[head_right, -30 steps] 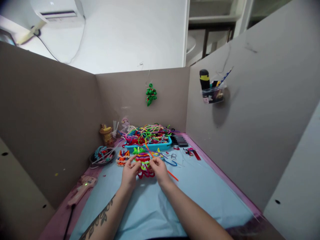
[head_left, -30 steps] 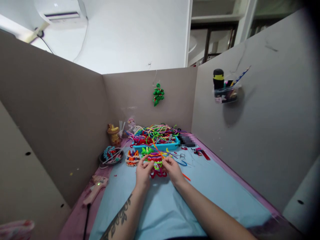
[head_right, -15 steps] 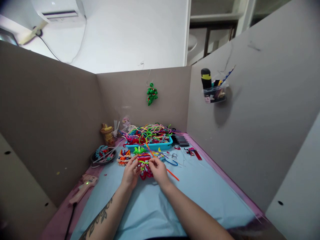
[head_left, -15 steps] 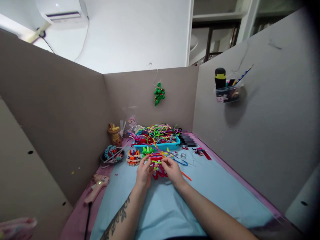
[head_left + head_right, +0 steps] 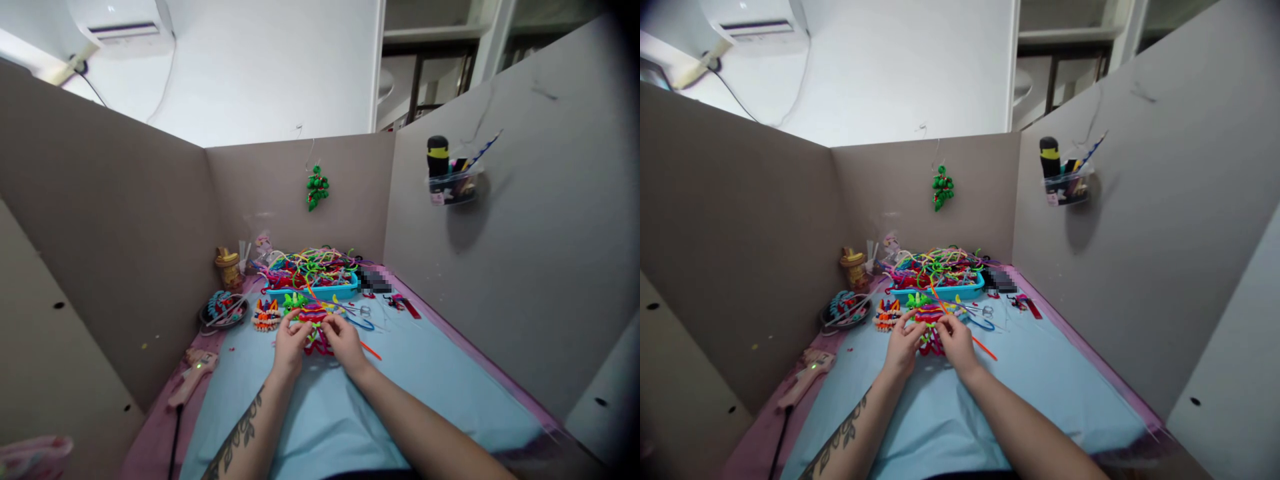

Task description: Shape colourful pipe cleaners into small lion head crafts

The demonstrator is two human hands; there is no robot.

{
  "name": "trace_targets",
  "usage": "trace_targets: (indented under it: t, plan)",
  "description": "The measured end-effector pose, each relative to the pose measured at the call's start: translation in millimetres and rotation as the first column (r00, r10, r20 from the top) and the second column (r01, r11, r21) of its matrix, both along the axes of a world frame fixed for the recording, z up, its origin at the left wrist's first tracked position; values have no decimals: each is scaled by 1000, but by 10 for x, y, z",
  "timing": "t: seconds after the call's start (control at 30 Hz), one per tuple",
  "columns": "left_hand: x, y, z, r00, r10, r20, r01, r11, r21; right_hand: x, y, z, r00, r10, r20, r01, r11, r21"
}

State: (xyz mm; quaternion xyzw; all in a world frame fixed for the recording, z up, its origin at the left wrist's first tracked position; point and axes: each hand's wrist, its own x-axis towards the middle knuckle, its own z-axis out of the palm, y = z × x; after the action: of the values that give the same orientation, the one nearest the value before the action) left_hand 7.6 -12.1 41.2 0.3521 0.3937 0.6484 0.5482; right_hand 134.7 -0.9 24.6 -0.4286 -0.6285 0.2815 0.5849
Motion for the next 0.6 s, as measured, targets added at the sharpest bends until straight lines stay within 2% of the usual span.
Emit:
trace_targets:
  t: [0.13, 0.2, 0.33, 0.6]
  plan:
    - [3, -1, -11, 1000, 10, -9, -11, 1000, -10, -10, -24, 5, 995, -66, 72, 53, 985, 165]
    - [9, -7, -7, 1000, 13, 10, -13, 1000, -11, -13, -30, -1, 993, -68, 92, 47, 977, 208]
    - [21, -11, -10, 999, 2, 36, -3, 1000, 14, 0, -32, -15, 989, -61, 136, 29, 973, 229]
    - [36, -7, -39, 999, -20, -30, 21, 999, 40, 15, -76, 64, 985, -118, 129, 81, 963, 257]
